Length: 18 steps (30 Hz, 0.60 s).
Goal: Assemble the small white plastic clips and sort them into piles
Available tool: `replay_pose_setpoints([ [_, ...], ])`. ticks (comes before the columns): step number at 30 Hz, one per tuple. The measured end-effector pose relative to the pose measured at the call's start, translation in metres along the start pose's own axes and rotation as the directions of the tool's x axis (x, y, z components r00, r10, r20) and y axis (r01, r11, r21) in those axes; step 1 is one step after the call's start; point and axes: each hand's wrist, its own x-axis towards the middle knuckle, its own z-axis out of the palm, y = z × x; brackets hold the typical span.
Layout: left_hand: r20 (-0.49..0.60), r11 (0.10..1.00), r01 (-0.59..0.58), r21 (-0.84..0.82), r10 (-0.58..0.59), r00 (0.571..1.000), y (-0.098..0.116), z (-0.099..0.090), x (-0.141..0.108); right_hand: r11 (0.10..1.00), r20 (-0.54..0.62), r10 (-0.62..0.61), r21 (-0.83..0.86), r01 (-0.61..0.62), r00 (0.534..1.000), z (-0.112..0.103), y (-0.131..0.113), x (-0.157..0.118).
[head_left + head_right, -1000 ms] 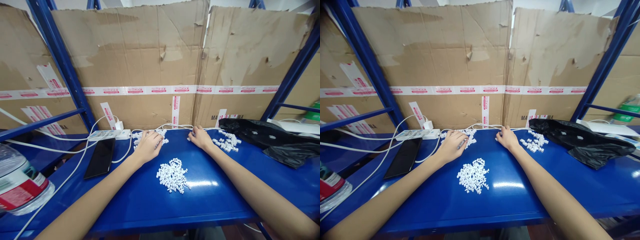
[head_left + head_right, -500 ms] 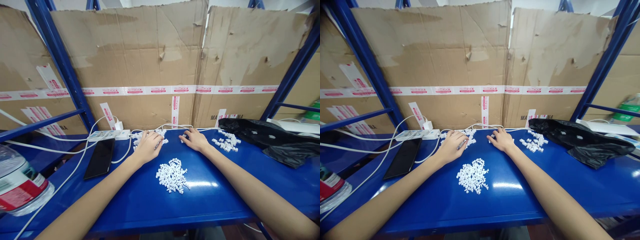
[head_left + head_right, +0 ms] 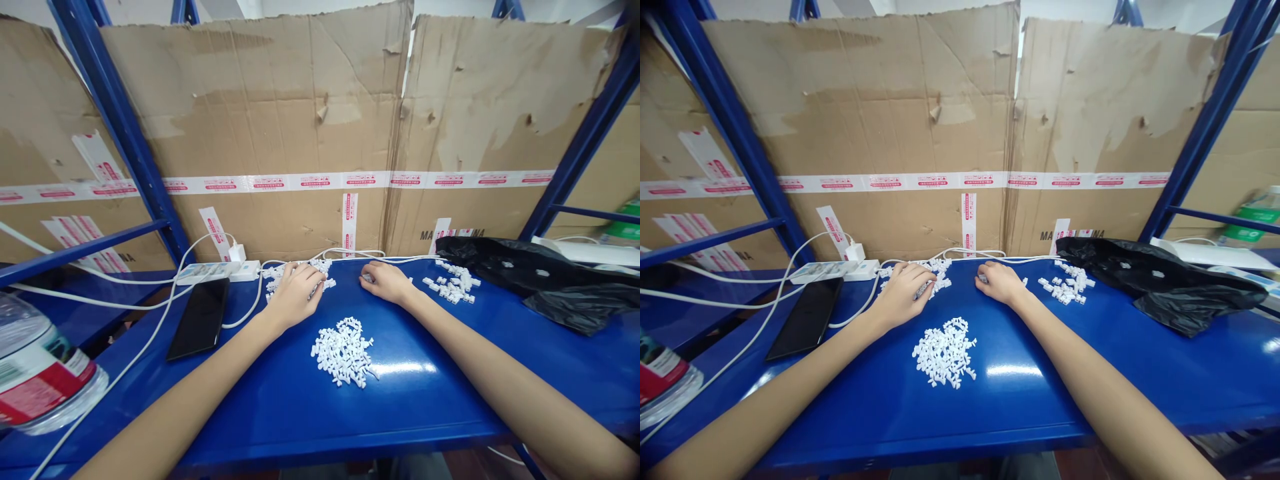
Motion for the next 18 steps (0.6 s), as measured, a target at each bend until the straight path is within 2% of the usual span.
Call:
replay_pose_setpoints([
  [8,0.002,1.0,0.006,0.006,-0.006,1.0,0.0001,-0.0009,0.0006,0.998,0.016,0.042,-0.037,-0.041,0.999,-0.002,0.0002,-0.0017],
  [18,-0.004,1.0,0.004,0.013,-0.004,1.0,0.0003,-0.0011,-0.0002,0.999,-0.057,0.018,-0.047,-0.021,0.998,-0.0057,-0.0074,-0.0008],
])
